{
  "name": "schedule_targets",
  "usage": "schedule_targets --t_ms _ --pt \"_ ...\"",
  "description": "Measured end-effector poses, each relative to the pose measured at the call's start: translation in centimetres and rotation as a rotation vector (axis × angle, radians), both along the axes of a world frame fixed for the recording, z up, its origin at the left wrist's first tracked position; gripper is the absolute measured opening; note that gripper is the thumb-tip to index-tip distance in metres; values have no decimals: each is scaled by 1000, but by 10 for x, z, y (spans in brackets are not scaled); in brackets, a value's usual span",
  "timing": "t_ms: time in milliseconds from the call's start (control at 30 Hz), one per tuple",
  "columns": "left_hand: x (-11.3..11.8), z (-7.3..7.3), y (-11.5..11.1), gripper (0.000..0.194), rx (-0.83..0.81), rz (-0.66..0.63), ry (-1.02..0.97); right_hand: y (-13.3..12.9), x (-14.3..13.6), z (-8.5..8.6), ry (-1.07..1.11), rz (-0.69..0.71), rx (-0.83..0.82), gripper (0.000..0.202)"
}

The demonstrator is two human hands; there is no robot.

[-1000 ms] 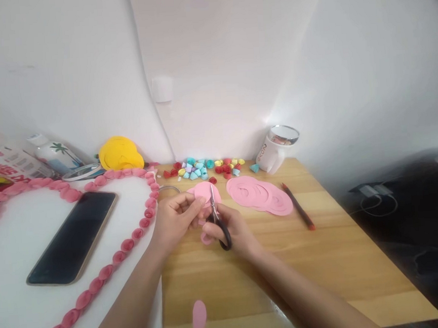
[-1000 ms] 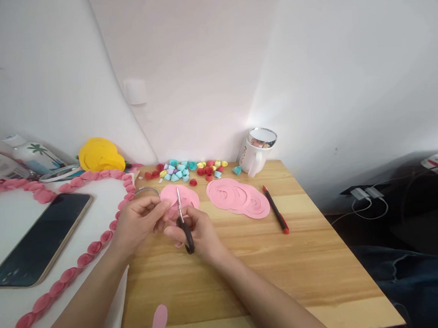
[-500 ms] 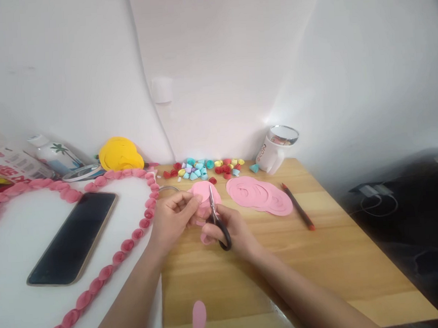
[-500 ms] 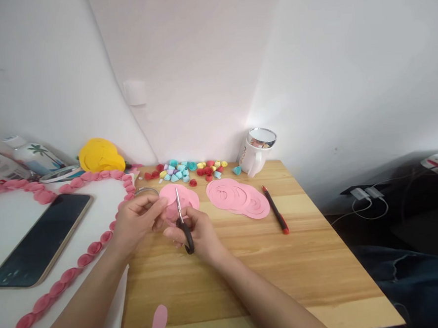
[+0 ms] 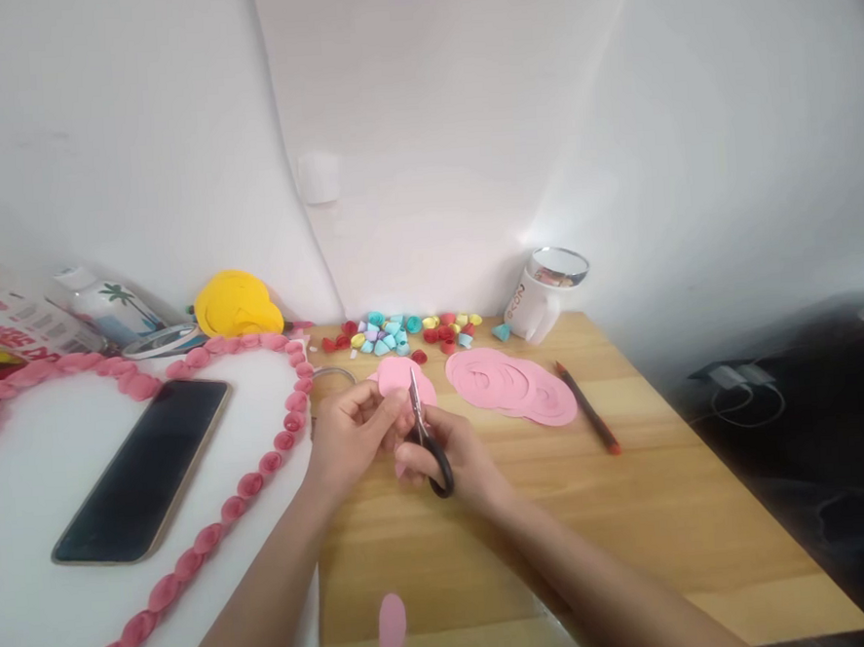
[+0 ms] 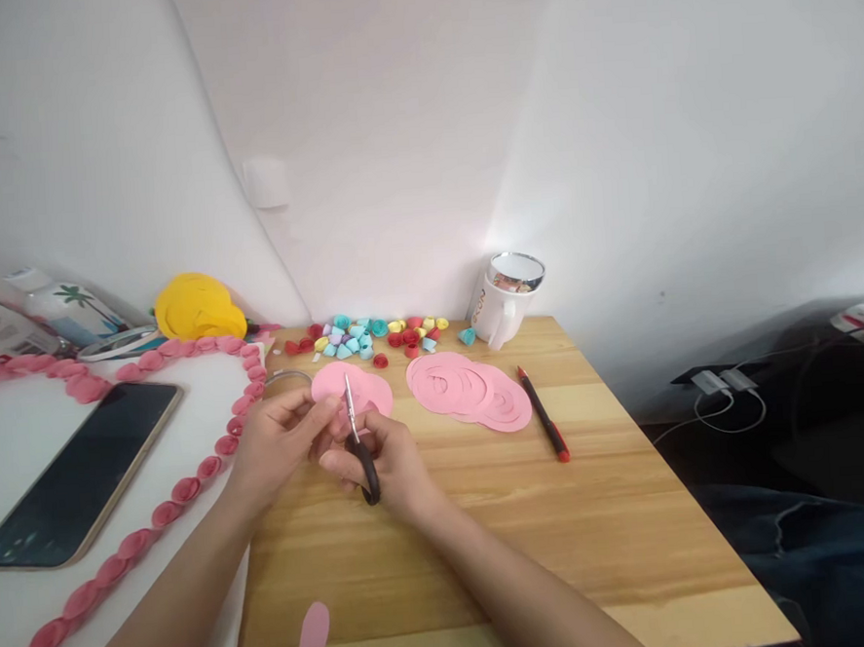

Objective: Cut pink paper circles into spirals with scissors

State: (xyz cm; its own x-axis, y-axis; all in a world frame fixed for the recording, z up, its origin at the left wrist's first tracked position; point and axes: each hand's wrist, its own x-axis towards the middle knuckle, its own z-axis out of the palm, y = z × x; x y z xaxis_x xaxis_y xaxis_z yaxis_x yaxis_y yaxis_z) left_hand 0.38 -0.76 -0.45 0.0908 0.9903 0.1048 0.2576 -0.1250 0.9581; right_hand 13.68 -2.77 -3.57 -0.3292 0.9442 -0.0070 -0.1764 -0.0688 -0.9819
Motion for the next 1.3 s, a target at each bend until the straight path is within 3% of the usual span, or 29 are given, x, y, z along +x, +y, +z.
schedule_targets --t_ms 600,767,1300 --pt "0 1 -2 28 -28 5 32 2 1 5 0 -41 80 36" --pt "-1 2 -2 26 -19 -11 -8 2 1 3 11 13 40 38" --pt "-5 1 3 23 51 47 -24 1 2 3 -27 -13 -34 43"
